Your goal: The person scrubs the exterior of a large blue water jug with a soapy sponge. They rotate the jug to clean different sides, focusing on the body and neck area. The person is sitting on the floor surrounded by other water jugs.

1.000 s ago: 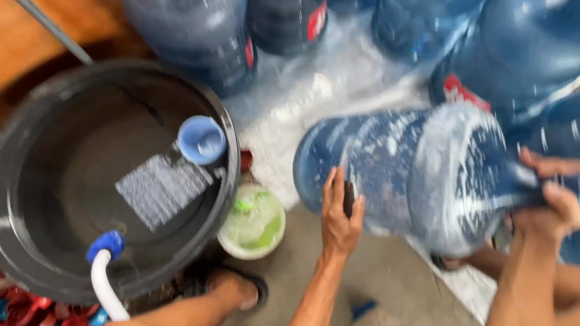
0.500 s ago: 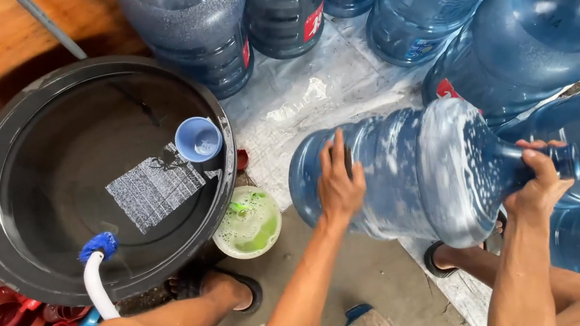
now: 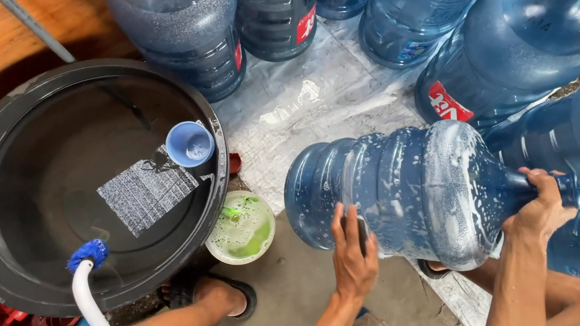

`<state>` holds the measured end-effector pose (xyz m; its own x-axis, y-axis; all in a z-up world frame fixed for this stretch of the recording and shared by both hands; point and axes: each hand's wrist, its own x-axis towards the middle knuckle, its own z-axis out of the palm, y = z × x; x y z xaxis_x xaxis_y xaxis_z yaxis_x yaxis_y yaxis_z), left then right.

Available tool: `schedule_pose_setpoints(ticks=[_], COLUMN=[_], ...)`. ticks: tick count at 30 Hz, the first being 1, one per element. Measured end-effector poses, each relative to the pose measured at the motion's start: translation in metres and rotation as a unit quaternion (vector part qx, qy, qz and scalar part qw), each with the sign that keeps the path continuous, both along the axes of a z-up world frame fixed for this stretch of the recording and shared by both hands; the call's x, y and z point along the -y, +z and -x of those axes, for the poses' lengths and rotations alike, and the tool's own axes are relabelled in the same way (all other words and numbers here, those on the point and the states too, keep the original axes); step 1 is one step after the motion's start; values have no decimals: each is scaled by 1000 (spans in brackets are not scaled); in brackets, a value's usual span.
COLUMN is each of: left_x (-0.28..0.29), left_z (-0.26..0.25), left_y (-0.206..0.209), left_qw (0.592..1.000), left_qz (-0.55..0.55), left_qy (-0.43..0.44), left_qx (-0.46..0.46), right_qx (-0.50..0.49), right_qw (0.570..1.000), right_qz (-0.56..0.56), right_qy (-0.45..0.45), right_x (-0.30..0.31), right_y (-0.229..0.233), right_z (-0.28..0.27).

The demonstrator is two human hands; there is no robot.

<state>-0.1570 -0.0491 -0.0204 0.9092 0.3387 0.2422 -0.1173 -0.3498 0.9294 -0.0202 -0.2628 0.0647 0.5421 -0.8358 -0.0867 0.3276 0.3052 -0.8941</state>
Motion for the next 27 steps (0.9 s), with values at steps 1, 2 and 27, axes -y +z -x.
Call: schedule_pose_setpoints(ticks=[1, 2, 27], left_x=[-11, -22, -16], left_z=[-15, -30, 11], left_y=[11, 22, 11], left_qw=[1000, 999, 997], left_qz=[-1, 24, -1], left_qy=[-2, 6, 67], left_qx=[0, -24, 34], right_qx=[0, 18, -70], right_qw=[1000, 993, 979], right_qz=[-1, 34, 81], right_qy=[-2, 107, 173], right_x=[6, 12, -19], right_y=[-4, -6, 36], right_z=[3, 5, 0])
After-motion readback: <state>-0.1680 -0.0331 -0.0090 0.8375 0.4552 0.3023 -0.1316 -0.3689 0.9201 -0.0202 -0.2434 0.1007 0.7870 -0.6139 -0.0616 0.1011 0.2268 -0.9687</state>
